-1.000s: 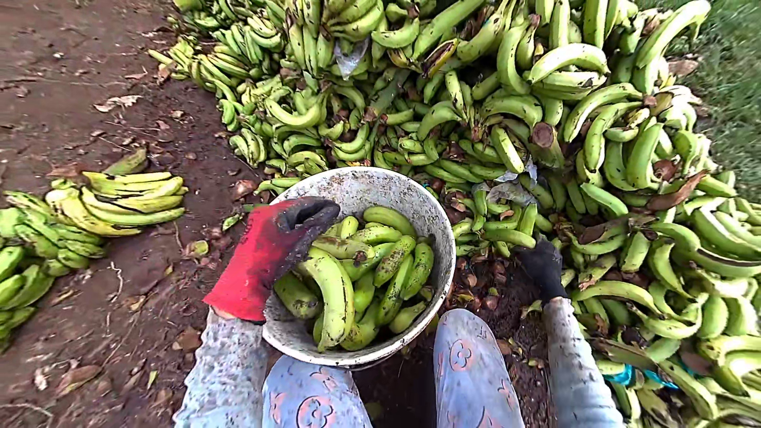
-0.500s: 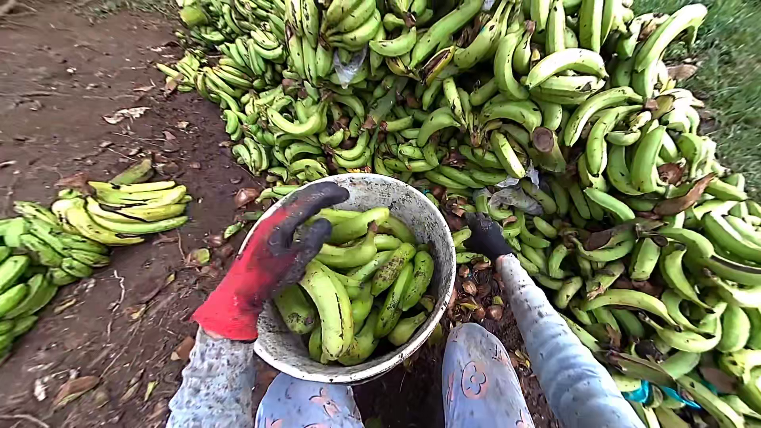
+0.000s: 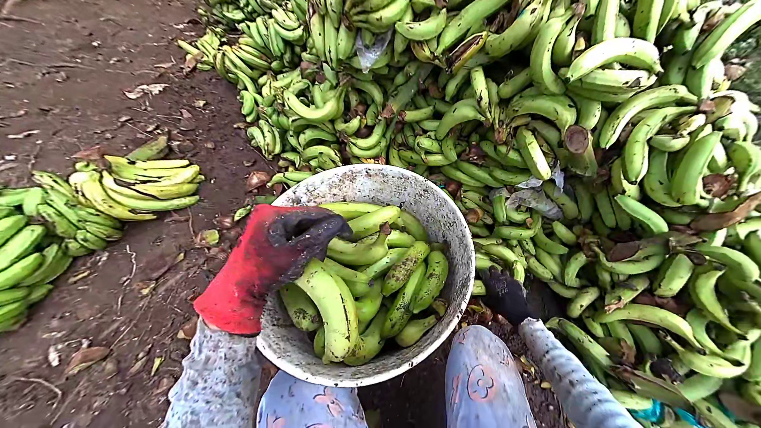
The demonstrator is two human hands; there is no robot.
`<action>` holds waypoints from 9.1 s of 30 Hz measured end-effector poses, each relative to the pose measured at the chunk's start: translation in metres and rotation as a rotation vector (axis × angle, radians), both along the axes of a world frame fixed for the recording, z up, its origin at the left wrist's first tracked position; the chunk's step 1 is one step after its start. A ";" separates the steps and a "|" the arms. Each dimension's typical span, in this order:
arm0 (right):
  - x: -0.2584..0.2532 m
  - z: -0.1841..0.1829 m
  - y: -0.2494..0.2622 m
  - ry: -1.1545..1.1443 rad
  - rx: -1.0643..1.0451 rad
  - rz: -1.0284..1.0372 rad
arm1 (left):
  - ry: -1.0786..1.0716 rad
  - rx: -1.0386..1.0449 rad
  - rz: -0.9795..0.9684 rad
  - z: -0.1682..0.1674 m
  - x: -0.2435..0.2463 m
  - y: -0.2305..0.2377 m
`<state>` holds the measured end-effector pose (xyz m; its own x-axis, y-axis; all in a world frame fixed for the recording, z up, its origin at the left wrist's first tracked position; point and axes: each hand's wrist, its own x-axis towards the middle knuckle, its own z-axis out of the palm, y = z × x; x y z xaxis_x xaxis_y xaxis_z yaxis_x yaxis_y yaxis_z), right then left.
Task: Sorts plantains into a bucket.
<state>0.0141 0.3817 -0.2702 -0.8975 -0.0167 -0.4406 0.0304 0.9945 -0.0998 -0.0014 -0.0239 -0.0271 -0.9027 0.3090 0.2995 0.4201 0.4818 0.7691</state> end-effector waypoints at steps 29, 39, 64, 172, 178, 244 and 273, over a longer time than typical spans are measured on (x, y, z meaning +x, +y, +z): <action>0.013 0.278 -0.126 0.750 -0.683 0.520 | 0.242 0.354 0.076 0.005 0.028 -0.001; 0.040 0.259 -0.101 1.042 -0.456 0.516 | 0.031 -0.074 0.041 0.002 0.068 -0.015; -0.076 0.026 0.065 0.197 -0.111 -0.254 | 0.154 -0.713 0.501 0.033 0.011 0.001; 0.056 0.108 0.007 0.548 -0.711 -0.734 | 0.106 -0.475 0.215 -0.004 -0.020 -0.027; 0.025 0.244 -0.045 1.060 -0.864 -0.264 | 0.121 -0.262 0.255 -0.004 0.002 -0.022; -0.006 0.282 -0.160 0.763 -0.552 0.857 | 0.188 0.446 0.150 0.007 0.032 -0.021; 0.077 0.149 -0.032 0.969 -0.988 -0.391 | 0.219 -0.081 0.338 0.016 0.036 0.035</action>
<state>0.0907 0.3496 -0.1216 -0.8501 0.3631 0.3814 -0.1980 0.4507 -0.8704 0.0347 0.0115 -0.0112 -0.8751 0.0361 0.4825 0.3771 0.6758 0.6334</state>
